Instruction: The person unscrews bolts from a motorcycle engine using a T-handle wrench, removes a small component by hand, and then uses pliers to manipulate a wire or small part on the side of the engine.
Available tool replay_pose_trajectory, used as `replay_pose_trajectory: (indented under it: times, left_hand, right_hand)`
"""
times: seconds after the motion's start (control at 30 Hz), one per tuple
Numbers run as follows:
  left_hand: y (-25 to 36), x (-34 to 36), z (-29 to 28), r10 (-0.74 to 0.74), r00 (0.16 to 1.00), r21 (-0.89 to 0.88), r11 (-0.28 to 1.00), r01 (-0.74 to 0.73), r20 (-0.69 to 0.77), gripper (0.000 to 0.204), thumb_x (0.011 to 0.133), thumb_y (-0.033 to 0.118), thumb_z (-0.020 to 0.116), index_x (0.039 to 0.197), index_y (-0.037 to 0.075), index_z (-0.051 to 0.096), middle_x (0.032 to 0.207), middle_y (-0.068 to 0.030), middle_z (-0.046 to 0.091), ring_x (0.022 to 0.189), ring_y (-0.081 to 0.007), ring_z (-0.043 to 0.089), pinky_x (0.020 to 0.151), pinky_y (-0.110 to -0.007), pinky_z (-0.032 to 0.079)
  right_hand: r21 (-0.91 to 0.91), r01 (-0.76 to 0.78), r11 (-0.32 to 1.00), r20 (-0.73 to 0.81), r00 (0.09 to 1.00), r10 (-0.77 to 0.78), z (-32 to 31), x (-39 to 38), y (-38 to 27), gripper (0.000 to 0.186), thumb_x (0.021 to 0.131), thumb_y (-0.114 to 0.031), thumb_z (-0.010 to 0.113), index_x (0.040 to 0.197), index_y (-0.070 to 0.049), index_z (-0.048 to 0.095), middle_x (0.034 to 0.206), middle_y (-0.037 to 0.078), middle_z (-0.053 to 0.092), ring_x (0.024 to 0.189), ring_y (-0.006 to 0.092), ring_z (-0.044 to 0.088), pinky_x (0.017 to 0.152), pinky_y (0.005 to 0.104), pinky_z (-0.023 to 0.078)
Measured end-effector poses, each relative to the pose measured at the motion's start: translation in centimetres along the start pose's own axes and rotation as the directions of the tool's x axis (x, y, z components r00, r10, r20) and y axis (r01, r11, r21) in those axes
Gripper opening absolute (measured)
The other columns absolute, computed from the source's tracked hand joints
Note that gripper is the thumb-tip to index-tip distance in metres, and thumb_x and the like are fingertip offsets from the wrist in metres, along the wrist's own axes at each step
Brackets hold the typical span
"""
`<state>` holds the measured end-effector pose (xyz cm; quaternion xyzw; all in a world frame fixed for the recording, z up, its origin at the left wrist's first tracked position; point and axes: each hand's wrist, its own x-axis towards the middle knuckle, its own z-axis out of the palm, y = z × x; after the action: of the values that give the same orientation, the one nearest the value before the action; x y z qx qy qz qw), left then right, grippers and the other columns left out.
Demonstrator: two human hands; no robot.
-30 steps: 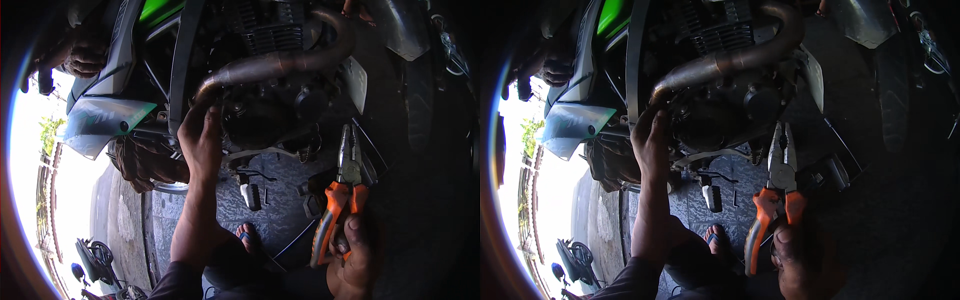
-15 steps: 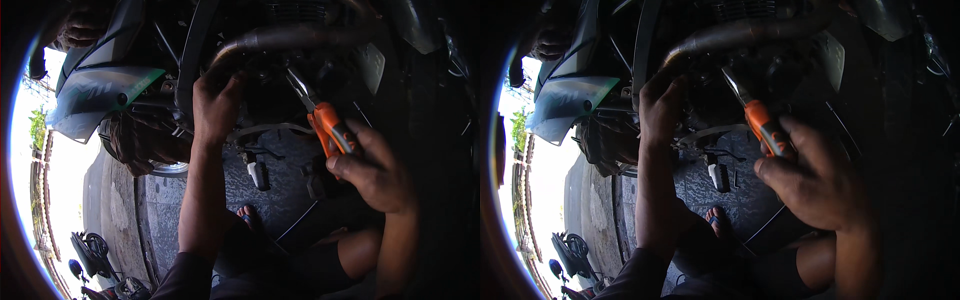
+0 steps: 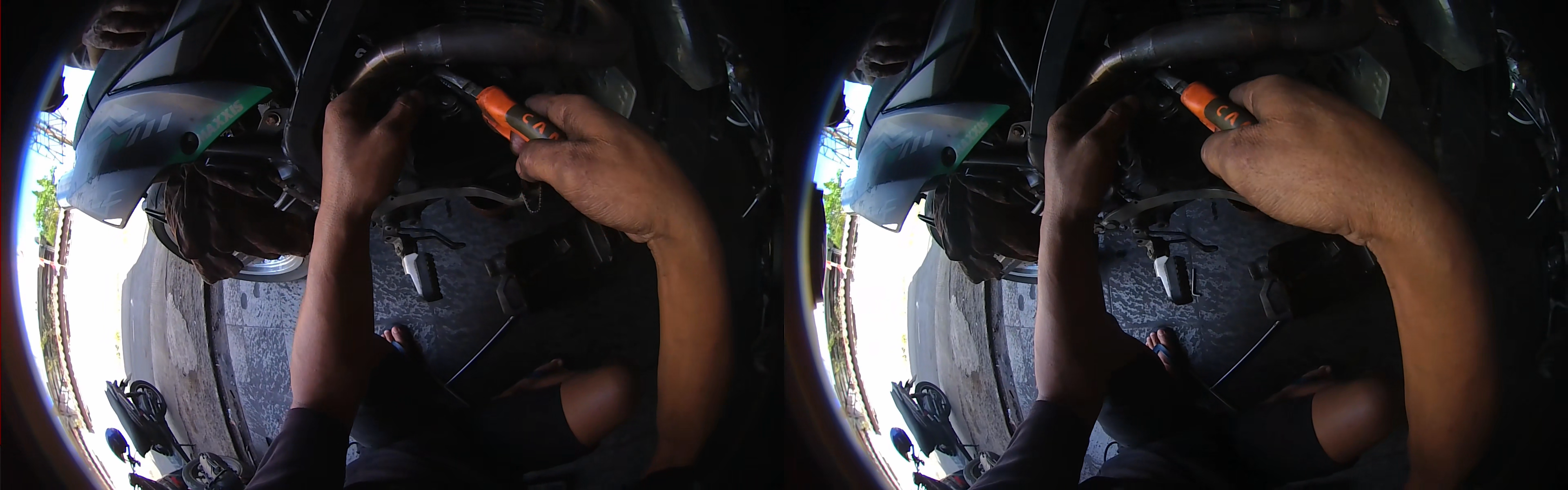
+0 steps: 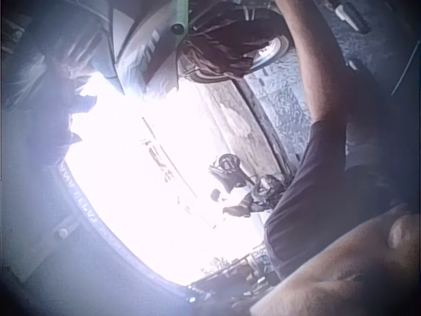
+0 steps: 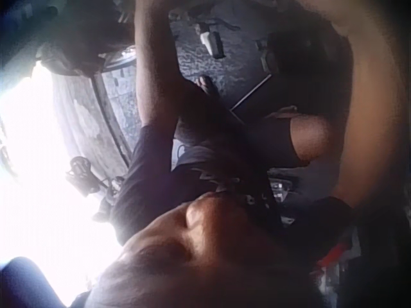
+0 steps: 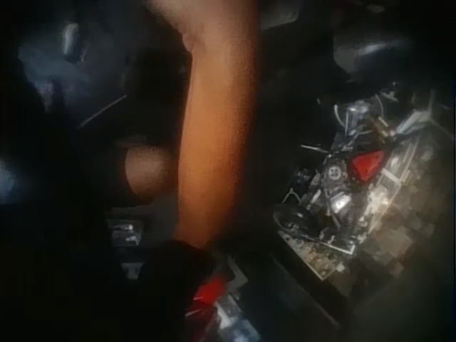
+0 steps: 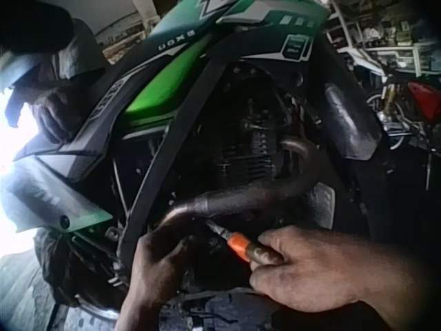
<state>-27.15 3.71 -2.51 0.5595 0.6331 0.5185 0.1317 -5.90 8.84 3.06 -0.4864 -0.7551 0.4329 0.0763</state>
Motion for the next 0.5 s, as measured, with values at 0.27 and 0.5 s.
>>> replay_pose_trajectory:
  times: [0.27,0.5]
  left_hand:
    - [0.1,0.1,0.5,0.001,1.0,0.016,1.0,-0.001,-0.016,0.036,0.092,0.012,0.061,0.125,-0.001,0.064,0.112,-0.0166,0.071,0.103,-0.0222,0.069,0.093,-0.034,0.053]
    - [0.8,-0.1,0.5,-0.035,0.999,-0.045,0.998,0.035,0.002,0.036,0.091,0.012,0.061,0.124,-0.002,0.064,0.11,-0.0156,0.072,0.101,-0.0219,0.07,0.092,-0.035,0.054]
  right_hand:
    - [0.03,-0.011,0.999,0.015,1.0,0.011,-0.1,0.3,0.3,0.061,0.082,-0.022,0.069,0.135,0.006,0.054,0.089,0.008,0.067,0.076,0.0125,0.063,0.065,0.0264,0.051]
    - [-0.069,0.039,0.997,0.039,0.999,-0.036,-0.8,0.5,-0.5,0.061,0.085,-0.026,0.066,0.134,0.007,0.053,0.08,0.007,0.064,0.066,0.0118,0.06,0.058,0.027,0.052]
